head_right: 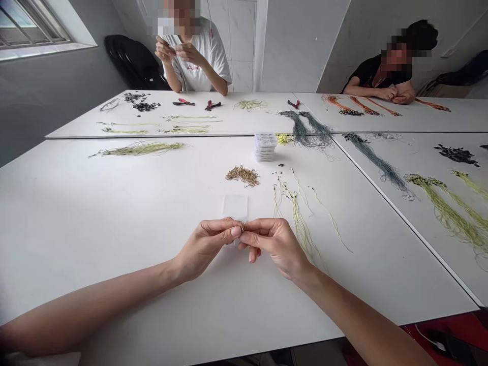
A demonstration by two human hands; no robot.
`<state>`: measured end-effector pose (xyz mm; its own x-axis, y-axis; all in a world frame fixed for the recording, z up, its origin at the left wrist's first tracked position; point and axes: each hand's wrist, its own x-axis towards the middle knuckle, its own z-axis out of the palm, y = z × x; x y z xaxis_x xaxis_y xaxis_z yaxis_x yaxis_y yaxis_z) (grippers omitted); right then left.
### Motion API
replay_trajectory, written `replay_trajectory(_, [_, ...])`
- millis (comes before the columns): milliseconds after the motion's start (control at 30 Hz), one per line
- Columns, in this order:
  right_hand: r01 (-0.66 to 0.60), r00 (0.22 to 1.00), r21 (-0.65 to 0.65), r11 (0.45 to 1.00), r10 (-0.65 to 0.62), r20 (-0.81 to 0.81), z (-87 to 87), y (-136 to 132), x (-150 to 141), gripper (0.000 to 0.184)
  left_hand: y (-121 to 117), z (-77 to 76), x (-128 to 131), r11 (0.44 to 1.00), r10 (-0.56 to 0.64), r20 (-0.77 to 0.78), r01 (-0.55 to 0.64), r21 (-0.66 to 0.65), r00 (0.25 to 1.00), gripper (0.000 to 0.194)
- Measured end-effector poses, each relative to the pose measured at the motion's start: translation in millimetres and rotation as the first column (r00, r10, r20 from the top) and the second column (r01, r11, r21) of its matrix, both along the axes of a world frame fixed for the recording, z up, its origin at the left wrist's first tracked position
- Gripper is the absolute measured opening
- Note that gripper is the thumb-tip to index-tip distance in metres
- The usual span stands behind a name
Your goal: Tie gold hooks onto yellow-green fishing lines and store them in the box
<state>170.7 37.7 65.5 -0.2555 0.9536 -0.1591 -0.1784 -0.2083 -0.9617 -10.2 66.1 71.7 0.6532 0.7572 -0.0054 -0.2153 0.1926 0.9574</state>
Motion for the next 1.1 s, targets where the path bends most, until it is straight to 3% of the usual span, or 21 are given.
replay_trajectory(167, [-0.099,0.991,-0.086,0.991,0.089,-0.104,-3.0,1.6,3.8,0.011,0.0,4.2,0.6,0.999,-0.034,0.039,0.034,-0.011,0.999,0.022])
replay_trajectory(400, [-0.125,0.986,-0.098,0.987,0.113,-0.12,-1.8,2.3,3.7,0.008,1.2,-1.1,-1.0,0.993,0.006,0.047,0.0,-0.117,0.999,0.01])
replay_trajectory(700, [0.03,0.996,0.0,1.0,-0.03,-0.079,5.4,1.1,5.8,0.002,2.0,-5.3,-6.5,0.986,0.145,-0.069,-0.15,-0.074,0.987,0.014])
replay_trajectory(933, [0.034,0.979,0.0,0.999,-0.034,-0.2,1.0,0.9,0.5,0.008,-2.9,-2.6,-1.2,0.978,-0.036,-0.012,0.033,-0.204,0.999,0.02])
replay_trajectory(1100, [-0.017,0.964,-0.029,0.999,0.009,-0.265,-1.6,2.1,-2.9,0.013,-3.5,-5.5,0.9,0.959,-0.067,0.054,0.079,-0.271,0.996,0.018])
